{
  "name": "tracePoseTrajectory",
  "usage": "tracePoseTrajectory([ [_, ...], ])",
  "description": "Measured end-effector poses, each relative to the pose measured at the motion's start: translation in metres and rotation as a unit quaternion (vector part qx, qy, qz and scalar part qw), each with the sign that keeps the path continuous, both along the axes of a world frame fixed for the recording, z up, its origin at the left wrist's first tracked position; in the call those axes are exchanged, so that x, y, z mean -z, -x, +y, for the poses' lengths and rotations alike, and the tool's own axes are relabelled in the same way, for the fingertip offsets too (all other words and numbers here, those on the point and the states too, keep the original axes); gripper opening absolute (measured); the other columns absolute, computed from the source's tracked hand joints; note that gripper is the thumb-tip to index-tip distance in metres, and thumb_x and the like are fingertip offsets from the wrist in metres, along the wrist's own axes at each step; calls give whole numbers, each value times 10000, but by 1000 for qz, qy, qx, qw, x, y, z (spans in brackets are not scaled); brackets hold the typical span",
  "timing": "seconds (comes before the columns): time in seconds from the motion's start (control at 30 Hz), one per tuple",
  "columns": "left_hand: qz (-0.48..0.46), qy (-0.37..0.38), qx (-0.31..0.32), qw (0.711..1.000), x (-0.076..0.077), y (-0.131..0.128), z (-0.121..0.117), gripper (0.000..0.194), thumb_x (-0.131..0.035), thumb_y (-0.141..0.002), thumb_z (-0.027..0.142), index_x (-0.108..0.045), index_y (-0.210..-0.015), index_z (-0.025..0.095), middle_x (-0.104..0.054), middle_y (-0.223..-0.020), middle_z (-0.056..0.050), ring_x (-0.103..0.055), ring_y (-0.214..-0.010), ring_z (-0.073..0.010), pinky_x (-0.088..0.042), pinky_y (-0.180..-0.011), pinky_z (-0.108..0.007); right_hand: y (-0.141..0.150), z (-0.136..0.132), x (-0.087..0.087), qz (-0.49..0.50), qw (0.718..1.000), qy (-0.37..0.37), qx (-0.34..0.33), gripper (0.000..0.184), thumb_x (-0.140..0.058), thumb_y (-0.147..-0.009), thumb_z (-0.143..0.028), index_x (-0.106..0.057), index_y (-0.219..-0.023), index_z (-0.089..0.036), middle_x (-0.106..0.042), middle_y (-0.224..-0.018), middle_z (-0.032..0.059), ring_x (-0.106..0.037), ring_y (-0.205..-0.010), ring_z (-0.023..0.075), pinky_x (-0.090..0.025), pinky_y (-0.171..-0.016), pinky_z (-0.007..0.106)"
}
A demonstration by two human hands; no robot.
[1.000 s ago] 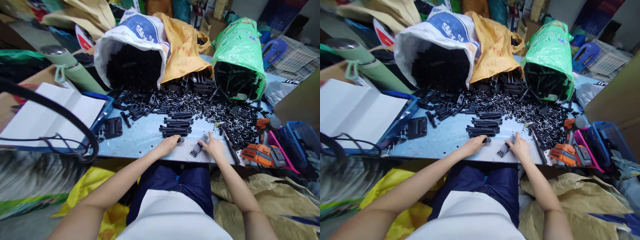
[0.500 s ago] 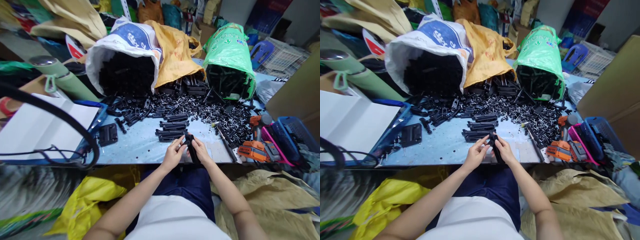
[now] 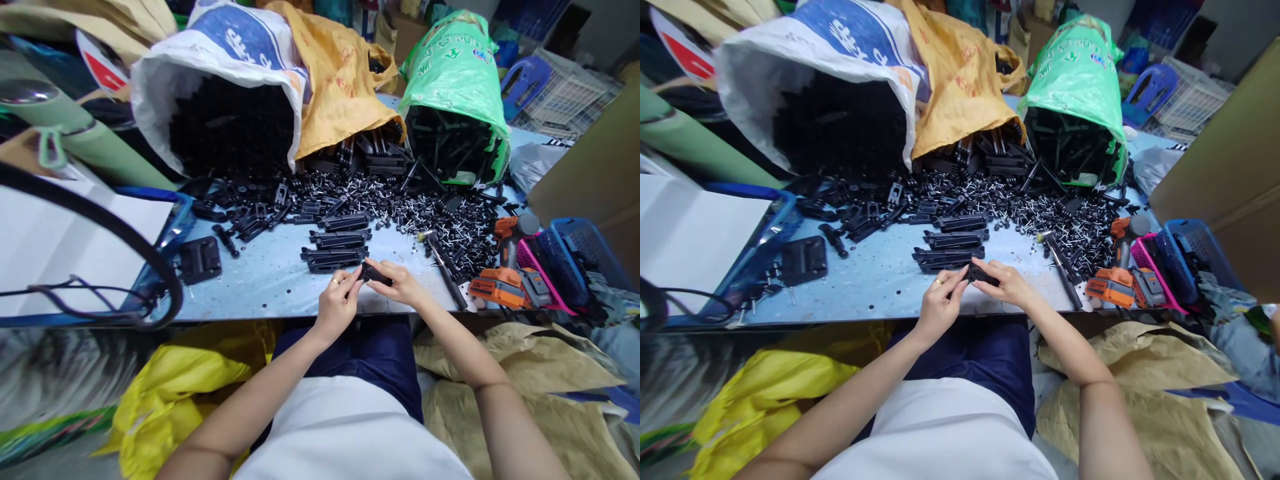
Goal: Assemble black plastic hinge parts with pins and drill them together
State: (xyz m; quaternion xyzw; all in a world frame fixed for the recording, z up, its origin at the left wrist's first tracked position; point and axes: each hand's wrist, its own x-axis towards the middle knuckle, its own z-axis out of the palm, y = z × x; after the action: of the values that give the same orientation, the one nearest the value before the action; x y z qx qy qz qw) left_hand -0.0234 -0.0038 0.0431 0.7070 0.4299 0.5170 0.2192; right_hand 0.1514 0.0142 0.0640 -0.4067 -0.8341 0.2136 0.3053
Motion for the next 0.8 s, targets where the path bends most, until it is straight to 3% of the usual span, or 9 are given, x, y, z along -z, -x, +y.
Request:
tracePoseTrajectory([
  [0.1,-26,-24,-53,998,0,-9,-1,301,-436,-885,257,-599,-1131,198,-576,-781,-31,-561,-716,-113,-481,-663,-233,13,-1,1,22,1000,-9,12,496,-429,-888,-434,-412,-1332,-214,-578,-858,48,-549,-745,134,-488,-702,275],
  [0.23,-63,-38,-127,989,-2,-13,1,335,-391,-900,269,-573,-1165,171,-607,-857,-71,-565,-799,-143,-484,-715,-278,40,-12,6,116,990,3,80,477,-361,-924,-376,-346,-1370,-210,-585,-926,74,-558,-774,141,-501,-717,286],
  [0.4,-48,-1,-60,997,-1,-2,7,331,-372,-902,317,-617,-1080,184,-639,-868,-72,-570,-803,-156,-486,-745,-310,62,-26,20,129,980,31,146,514,-358,-917,-386,-303,-1395,-205,-582,-1031,109,-575,-882,175,-493,-798,318],
  [0.5,-71,69,-67,993,10,-1,5,362,-354,-900,358,-584,-1117,181,-627,-937,-91,-578,-839,-171,-491,-755,-326,64,-25,24,70,983,80,152,519,-344,-915,-390,-282,-1405,-229,-562,-1159,110,-540,-1046,200,-452,-901,342],
  [0.6,-102,188,-88,973,27,1,-1,426,-352,-891,378,-455,-1248,170,-601,-876,-72,-589,-678,-141,-507,-613,-284,48,-11,17,-67,979,148,121,535,-395,-891,-422,-328,-1384,-226,-550,-1211,103,-522,-1098,231,-455,-900,373],
  [0.67,-76,237,-94,964,36,7,-6,480,-383,-874,350,-353,-1318,171,-583,-833,-50,-580,-603,-129,-502,-553,-270,24,6,6,-154,961,152,174,513,-454,-870,-412,-413,-1334,-197,-573,-1181,104,-532,-1078,236,-449,-907,365],
  [0.73,12,208,-93,974,39,16,-8,507,-439,-835,282,-346,-1323,178,-584,-927,-84,-612,-739,-171,-522,-649,-322,-10,28,-7,-191,931,116,289,437,-467,-873,-360,-488,-1263,-164,-584,-1159,107,-526,-1069,223,-426,-932,341],
  [0.8,130,114,-44,984,34,24,-6,471,-456,-789,186,-440,-1260,189,-561,-1082,-128,-567,-999,-242,-486,-829,-411,-46,53,-20,-194,904,89,370,397,-402,-900,-314,-488,-1241,-132,-555,-1181,133,-501,-1084,238,-408,-936,374],
])
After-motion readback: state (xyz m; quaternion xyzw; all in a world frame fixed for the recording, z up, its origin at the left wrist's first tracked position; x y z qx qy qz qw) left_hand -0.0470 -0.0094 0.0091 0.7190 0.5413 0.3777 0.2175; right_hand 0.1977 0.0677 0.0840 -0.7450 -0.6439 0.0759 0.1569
